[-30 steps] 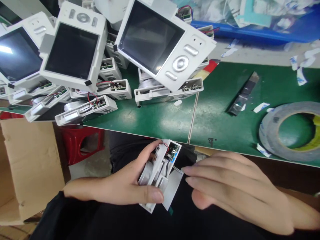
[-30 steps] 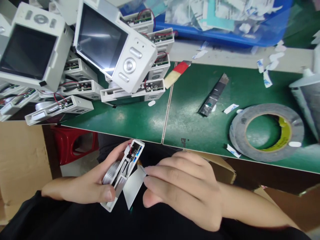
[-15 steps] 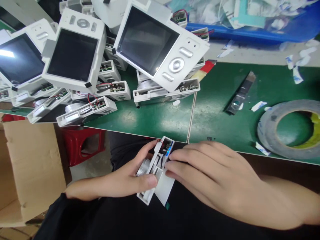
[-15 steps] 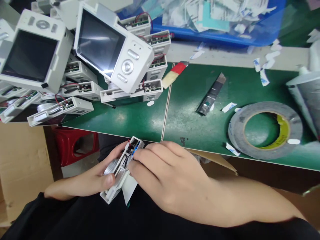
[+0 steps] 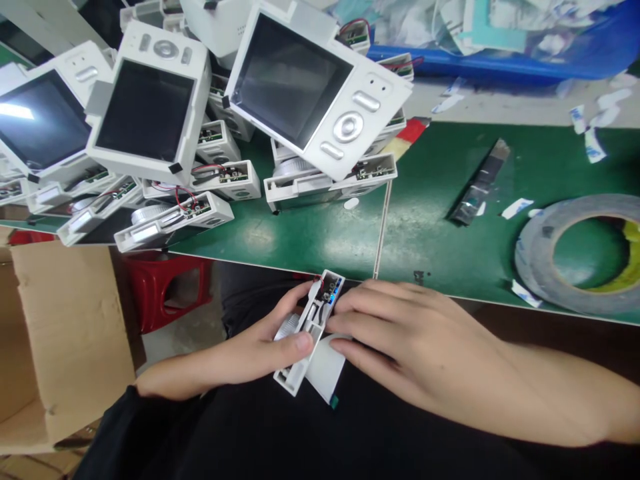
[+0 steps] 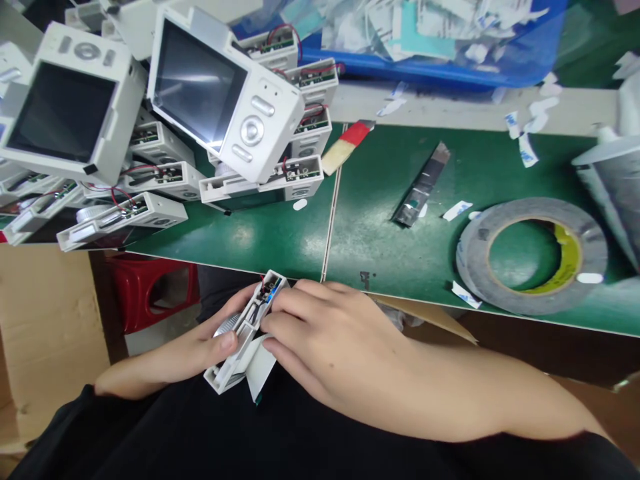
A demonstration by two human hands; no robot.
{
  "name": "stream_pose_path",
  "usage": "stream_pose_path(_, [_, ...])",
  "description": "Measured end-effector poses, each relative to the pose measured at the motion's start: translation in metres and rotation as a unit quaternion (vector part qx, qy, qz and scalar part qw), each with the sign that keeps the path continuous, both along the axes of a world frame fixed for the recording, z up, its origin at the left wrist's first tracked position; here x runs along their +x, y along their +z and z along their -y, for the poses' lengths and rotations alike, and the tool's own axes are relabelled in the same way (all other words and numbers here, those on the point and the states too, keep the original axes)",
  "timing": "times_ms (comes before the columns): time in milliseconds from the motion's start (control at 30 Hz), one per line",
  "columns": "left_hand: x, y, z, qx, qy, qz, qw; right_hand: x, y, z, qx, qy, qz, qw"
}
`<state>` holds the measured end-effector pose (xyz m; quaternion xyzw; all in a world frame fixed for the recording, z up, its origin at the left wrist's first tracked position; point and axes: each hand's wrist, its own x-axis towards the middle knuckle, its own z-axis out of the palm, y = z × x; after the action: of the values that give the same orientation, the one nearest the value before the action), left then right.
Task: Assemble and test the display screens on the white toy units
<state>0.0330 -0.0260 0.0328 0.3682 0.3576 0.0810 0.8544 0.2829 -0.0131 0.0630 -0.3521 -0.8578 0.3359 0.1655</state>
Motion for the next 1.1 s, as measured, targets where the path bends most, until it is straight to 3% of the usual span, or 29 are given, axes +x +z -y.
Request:
stream_pose_path(167, [-0.001,-0.005,-0.003,-0.007,0.000,0.023,1.000,-0.006,0.003,-0.001,0.117,0.031,0.068,0.990])
stream_pose_path(300, [-0.002,-0.009,-0.001,-0.090,0.024,0.029,0.995,-0.012,0.006,0.000,0.180,0.029,0.064,0.981])
stream_pose_path(433, [0.000,-0.010,0.002,-0.153,0.025,0.020,0.988,-0.007,0.009,0.001,0.177,0.087,0.041,0.979])
stream_pose_path(767, [0.009,-0.013,0.000,-0.215,-0.020,0.013,0.976,0.003,-0.004,0.018,0.160,0.096,-0.010,0.982])
stream_pose_path(1100, [0.009,-0.011,0.000,-0.205,0.003,0.006,0.979,-0.005,0.002,0.025,0.162,0.031,0.070,0.984])
